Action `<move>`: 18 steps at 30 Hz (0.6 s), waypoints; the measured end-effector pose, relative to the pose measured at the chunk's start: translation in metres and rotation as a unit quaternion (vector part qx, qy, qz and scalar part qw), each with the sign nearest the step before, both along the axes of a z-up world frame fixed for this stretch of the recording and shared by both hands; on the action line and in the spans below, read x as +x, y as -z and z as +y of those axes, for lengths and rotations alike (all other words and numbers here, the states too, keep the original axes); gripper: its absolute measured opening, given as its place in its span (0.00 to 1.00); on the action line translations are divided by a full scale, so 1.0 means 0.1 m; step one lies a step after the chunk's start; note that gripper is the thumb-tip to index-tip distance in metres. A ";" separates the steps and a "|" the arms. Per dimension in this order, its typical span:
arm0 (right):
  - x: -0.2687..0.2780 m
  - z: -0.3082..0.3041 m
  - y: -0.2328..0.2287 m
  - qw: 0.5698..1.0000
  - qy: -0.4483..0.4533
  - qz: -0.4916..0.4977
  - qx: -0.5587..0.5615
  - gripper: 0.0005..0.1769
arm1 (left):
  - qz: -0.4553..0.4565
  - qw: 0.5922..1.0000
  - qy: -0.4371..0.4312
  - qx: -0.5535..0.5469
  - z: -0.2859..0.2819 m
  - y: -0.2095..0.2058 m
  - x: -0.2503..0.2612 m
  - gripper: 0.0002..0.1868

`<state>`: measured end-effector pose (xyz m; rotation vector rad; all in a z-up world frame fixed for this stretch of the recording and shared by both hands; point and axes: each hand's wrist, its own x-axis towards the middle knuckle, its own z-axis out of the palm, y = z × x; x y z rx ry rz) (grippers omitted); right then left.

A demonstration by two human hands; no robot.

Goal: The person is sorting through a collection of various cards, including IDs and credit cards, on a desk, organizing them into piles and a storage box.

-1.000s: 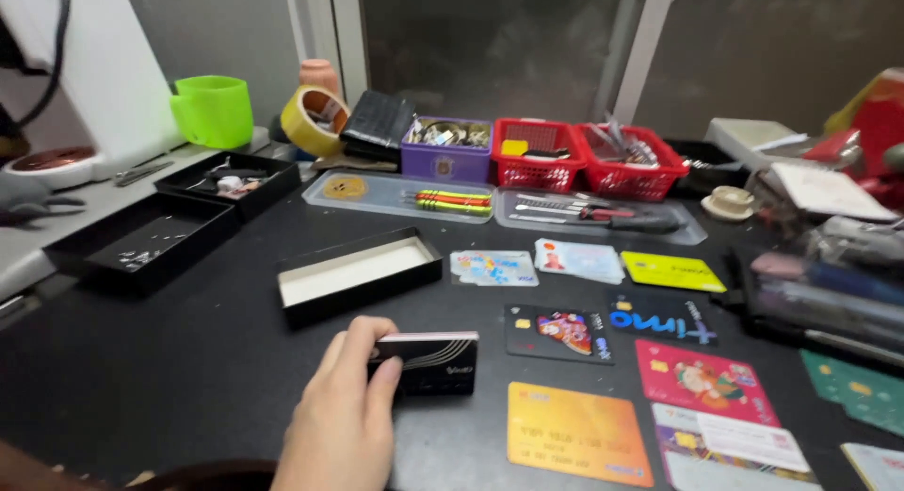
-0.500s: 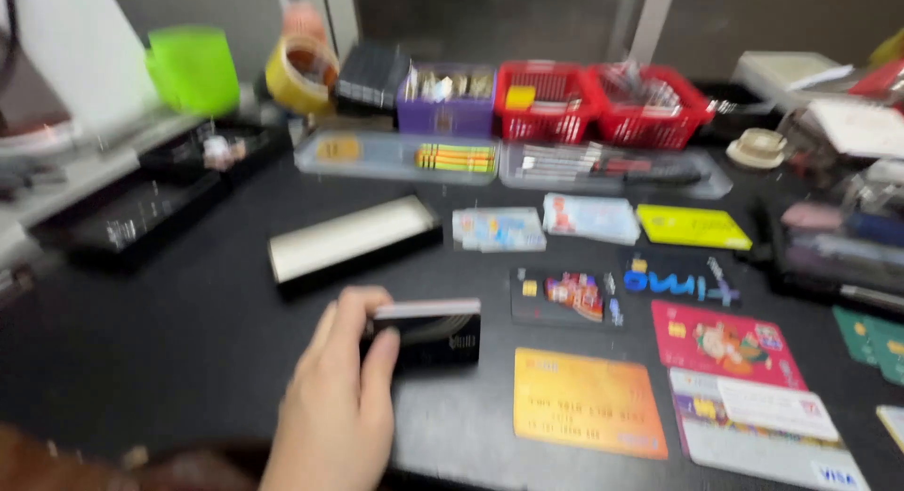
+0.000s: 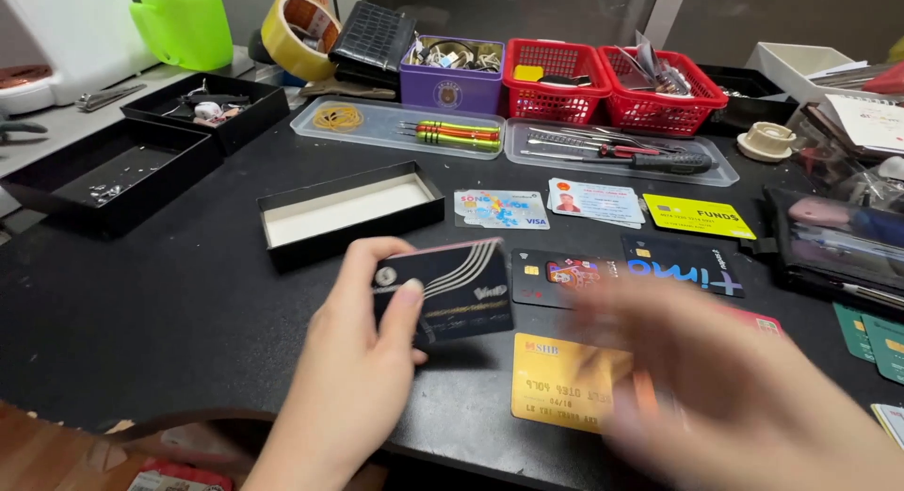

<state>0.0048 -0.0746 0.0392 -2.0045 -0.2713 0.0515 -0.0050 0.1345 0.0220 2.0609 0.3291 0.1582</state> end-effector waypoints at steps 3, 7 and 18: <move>0.21 -0.07 -0.07 1.000 0.001 0.005 0.000 0.41 | 0.068 0.996 0.015 -0.057 -0.15 -0.14 0.06 0.16; 0.59 0.12 0.01 0.994 -0.100 0.026 0.033 0.35 | -0.034 0.976 0.030 -0.214 -0.18 0.05 0.26 0.19; 0.68 0.23 0.15 0.977 -0.130 0.104 0.136 0.32 | -0.002 0.779 0.103 -0.619 -0.05 0.06 0.20 0.39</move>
